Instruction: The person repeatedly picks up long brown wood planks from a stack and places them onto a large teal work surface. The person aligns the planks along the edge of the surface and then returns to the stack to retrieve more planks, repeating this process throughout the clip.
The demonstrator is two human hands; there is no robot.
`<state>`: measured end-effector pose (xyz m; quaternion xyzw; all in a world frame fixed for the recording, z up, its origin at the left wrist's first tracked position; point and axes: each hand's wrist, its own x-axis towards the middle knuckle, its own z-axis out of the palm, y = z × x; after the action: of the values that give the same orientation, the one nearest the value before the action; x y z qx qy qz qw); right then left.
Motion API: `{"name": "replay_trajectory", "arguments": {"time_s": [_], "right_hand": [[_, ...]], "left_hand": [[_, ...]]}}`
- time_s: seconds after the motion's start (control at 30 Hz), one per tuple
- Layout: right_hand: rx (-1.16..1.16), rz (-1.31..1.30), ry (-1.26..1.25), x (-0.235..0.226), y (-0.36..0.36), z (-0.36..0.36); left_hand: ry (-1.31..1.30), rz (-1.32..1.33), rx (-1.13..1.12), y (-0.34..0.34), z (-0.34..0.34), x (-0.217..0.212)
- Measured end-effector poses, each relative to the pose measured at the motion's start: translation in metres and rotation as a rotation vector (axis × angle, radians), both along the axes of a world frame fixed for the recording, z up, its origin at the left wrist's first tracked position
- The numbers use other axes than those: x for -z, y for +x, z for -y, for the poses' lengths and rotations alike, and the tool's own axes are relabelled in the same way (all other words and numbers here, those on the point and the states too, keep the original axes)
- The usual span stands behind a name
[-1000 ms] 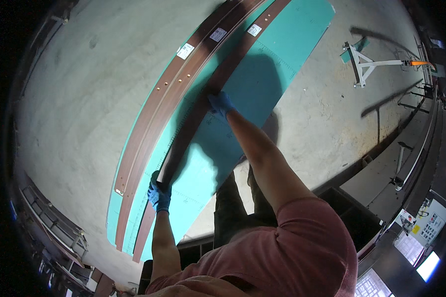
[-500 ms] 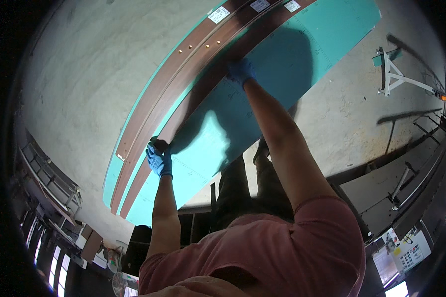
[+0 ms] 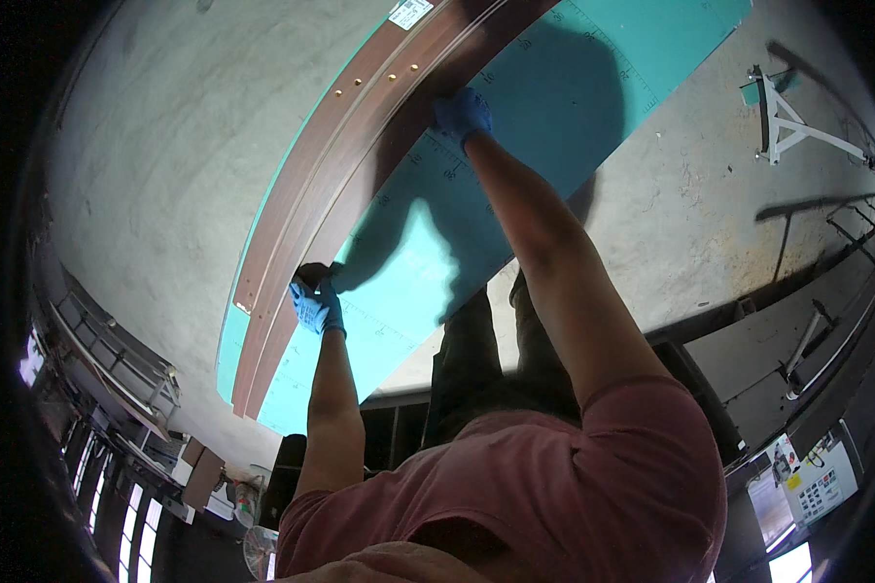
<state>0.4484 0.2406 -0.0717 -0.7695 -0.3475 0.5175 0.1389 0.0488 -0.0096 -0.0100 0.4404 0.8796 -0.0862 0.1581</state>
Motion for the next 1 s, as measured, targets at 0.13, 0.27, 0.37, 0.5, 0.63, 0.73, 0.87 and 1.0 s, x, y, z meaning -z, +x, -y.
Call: {"name": "replay_trajectory", "arguments": {"time_s": [0.13, 0.27, 0.37, 0.5, 0.63, 0.73, 0.87, 1.0], "right_hand": [[-0.165, 0.209, 0.139, 0.009, -0.008, 0.007], [-0.197, 0.206, 0.105, -0.005, -0.007, 0.006], [-0.270, 0.367, 0.105, -0.007, 0.000, 0.004], [-0.196, 0.212, 0.209, -0.018, 0.016, 0.046], [-0.205, 0.022, 0.275, -0.046, 0.025, 0.142], [-0.183, 0.066, 0.289, -0.039, 0.054, 0.256], [0.003, 0.200, 0.013, -0.107, 0.086, 0.378], [0.182, -0.018, -0.385, -0.142, 0.126, 0.480]], "left_hand": [[0.037, -0.013, 0.003, -0.007, 0.005, -0.003], [0.015, 0.127, -0.013, 0.006, -0.001, -0.014], [0.115, 0.262, 0.025, 0.014, -0.012, -0.022], [-0.010, 0.251, 0.169, 0.010, -0.013, -0.032], [-0.326, -0.088, 0.096, 0.008, -0.011, -0.034], [-0.350, -0.115, 0.292, 0.019, -0.022, -0.053], [-0.392, -0.048, 0.392, 0.046, 0.003, -0.041], [-0.328, 0.346, 0.514, 0.104, 0.013, -0.048]]}}
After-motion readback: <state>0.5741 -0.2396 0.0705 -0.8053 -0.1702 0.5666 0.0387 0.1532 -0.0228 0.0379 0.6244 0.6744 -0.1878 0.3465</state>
